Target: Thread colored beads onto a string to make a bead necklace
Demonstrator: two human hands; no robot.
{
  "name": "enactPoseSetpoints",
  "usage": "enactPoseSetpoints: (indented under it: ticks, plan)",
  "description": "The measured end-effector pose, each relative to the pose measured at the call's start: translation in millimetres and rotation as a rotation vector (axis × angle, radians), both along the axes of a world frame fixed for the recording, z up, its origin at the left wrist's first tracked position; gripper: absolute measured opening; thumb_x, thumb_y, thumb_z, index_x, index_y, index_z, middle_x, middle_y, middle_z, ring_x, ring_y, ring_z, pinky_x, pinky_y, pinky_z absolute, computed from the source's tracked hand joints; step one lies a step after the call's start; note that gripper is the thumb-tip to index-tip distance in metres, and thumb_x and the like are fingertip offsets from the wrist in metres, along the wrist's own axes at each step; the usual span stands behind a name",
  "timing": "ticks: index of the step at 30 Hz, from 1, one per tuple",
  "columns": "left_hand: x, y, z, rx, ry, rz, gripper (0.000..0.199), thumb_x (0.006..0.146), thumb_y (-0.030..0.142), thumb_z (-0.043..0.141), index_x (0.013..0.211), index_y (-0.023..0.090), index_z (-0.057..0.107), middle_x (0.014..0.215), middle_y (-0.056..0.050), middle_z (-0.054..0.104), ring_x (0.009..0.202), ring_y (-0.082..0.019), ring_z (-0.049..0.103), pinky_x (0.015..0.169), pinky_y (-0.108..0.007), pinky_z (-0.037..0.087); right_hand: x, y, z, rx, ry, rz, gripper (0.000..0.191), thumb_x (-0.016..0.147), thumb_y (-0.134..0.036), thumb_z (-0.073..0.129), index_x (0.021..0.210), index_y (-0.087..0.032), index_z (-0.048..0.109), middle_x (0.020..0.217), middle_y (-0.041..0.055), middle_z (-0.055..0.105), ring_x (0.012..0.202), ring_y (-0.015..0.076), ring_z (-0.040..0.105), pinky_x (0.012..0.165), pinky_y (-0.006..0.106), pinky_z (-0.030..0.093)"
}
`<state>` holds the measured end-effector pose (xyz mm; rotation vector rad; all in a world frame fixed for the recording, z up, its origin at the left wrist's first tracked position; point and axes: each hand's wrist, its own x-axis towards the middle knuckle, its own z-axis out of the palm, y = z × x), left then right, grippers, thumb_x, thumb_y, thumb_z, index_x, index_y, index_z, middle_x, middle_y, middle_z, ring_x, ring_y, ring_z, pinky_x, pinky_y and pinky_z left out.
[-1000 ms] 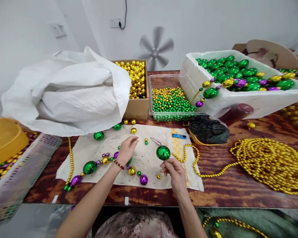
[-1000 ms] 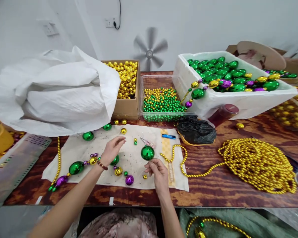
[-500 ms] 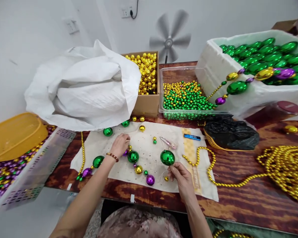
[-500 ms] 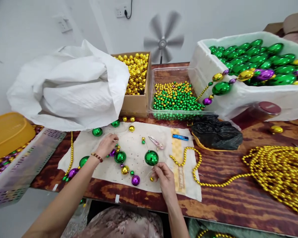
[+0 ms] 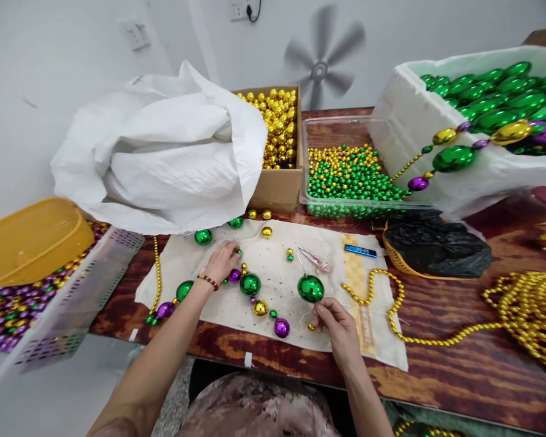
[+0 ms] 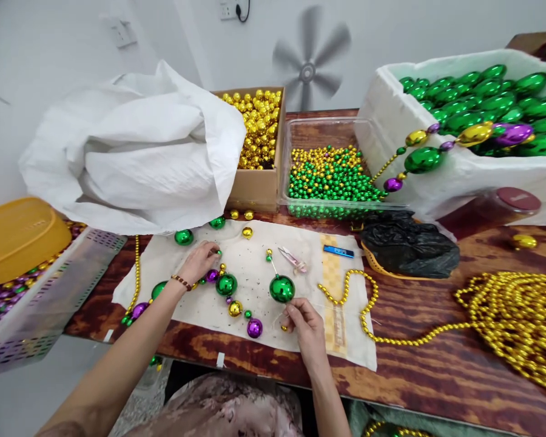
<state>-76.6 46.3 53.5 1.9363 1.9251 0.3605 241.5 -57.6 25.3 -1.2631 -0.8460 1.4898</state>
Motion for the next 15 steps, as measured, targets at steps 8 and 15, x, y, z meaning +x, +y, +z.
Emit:
enactPoseSetpoints:
  ticks: [8,15]
  plan:
    - [-39.8,-12.1,28.6,-0.046,0.066,0.038,0.018,0.087,0.019,0.050,0.095,0.018,0.066,0.095,-0.010,0.066,0.095,-0.026,0.062,0.091,-0.038,0.046,-3.8,3.1,0.2,-0.008,-0.005,0.004,0.038,0.072,-0.053,0.080,0.075,-0.018,0.065,0.066,0.0016,0.063,0.052,0.0140,0.057,0.046,0.024,0.045]
    - [-52.2,-32.4,32.5,-0.223,0.027,-0.064,0.009,0.075,0.026,0.062,0.081,0.021,0.068,0.086,-0.005,0.067,0.081,-0.023,0.065,0.077,-0.032,0.048,-5.3,6.0,0.2,0.018,-0.023,0.040,0.038,0.074,-0.054,0.077,0.074,-0.019,0.064,0.064,0.0013,0.062,0.051,0.0137,0.055,0.046,0.024,0.045]
